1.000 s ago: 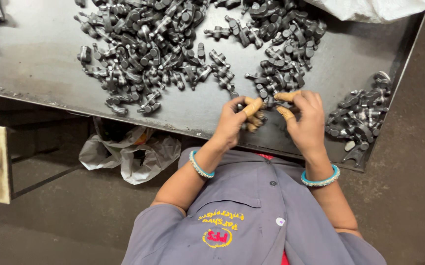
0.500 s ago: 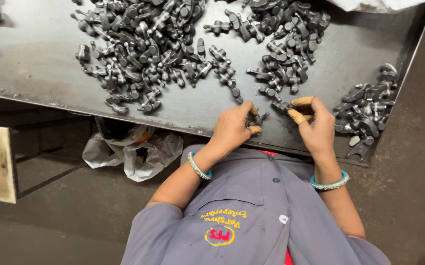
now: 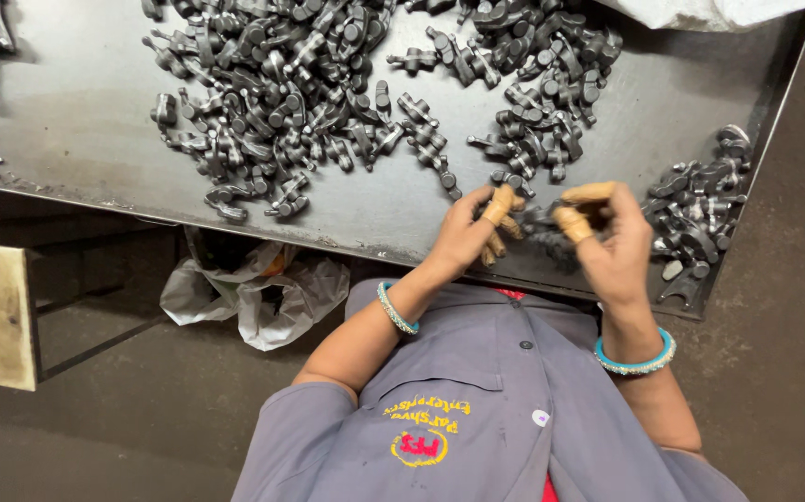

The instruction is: The person stands at a metal table covered with dark cast metal parts. They spread the pile with both hands, scoop up handfuls, and turn individual pieces over in their fingers before placing them back or aside, working through the pile piece by piece.

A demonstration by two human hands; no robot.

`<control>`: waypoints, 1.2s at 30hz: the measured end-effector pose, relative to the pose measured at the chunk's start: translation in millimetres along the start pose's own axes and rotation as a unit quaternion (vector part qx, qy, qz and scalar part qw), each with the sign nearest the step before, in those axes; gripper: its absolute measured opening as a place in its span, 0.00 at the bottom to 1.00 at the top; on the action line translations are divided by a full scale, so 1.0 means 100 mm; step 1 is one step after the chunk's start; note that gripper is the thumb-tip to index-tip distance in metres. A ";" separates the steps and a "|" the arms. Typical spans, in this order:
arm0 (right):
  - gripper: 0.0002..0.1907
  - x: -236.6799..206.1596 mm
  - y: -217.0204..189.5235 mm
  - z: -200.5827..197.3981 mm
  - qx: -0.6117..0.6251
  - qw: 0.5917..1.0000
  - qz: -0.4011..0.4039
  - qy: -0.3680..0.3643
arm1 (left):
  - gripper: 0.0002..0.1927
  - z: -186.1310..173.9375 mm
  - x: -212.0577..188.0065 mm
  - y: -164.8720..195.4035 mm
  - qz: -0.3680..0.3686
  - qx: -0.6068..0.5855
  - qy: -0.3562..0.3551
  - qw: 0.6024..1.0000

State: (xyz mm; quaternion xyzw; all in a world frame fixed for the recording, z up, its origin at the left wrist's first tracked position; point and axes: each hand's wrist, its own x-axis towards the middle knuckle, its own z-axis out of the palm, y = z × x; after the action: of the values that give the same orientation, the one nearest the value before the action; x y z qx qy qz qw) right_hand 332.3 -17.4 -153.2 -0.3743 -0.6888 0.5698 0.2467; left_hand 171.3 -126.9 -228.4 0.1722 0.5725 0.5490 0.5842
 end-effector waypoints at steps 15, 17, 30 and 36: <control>0.20 0.39 0.25 0.64 -0.462 0.835 -0.293 -0.059 | 0.22 -0.66 -0.26 0.37 0.122 0.246 0.250 0.929; 0.20 0.36 0.35 0.52 -0.376 0.889 -0.254 -0.067 | 0.23 -0.65 -0.29 0.42 0.116 0.240 0.230 0.936; 0.20 -0.07 0.64 -0.24 0.397 0.909 0.120 -0.020 | 0.31 -0.39 0.02 0.24 0.179 0.180 0.023 0.967; 0.10 -0.06 0.72 -0.32 0.379 0.911 0.163 -0.010 | 0.24 -0.23 0.00 0.04 0.014 -0.094 -0.035 0.995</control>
State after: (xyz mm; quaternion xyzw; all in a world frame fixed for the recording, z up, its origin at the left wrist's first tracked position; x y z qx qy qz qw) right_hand 376.9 2.1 -215.5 -0.3540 -0.3528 0.8242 0.2663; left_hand 149.5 -135.5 -232.3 0.1436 0.4946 0.6021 0.6101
